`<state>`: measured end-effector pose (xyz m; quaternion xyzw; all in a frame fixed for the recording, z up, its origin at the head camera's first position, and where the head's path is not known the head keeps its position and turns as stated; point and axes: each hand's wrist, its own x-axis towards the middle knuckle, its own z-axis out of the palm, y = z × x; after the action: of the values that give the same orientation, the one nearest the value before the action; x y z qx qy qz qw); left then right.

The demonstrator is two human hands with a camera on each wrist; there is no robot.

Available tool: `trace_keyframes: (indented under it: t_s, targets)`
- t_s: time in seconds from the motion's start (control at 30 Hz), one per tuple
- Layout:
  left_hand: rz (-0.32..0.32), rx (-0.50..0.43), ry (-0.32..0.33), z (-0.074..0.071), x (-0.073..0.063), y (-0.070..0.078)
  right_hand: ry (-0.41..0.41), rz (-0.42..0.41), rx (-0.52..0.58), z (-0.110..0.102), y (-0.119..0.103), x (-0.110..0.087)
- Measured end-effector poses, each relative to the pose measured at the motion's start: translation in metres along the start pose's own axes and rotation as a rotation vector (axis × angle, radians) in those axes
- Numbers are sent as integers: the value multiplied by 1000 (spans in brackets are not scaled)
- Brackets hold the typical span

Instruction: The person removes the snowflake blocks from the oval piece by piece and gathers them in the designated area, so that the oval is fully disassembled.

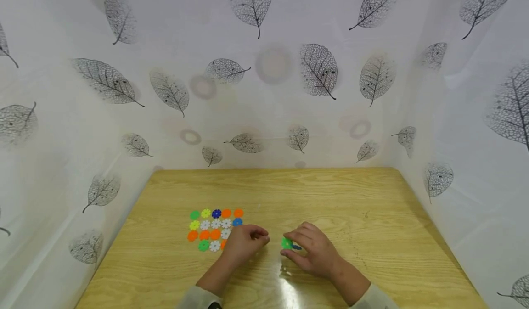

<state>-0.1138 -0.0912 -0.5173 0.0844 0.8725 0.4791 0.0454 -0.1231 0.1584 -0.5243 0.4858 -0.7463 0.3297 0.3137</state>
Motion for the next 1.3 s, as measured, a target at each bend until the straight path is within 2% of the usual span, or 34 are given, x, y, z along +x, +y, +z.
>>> trace_keyframes:
  t_s: [0.43, 0.77, 1.3]
  targets:
    - [11, 25, -11, 7, -1, 7, 5, 10, 5, 0, -1, -1]
    - [20, 8, -26, 7, -1, 12, 5, 14, 6, 0, -1, -2]
    - [-4, -44, -45, 7, -1, 15, 7, 7, 5, 1, 0, -1]
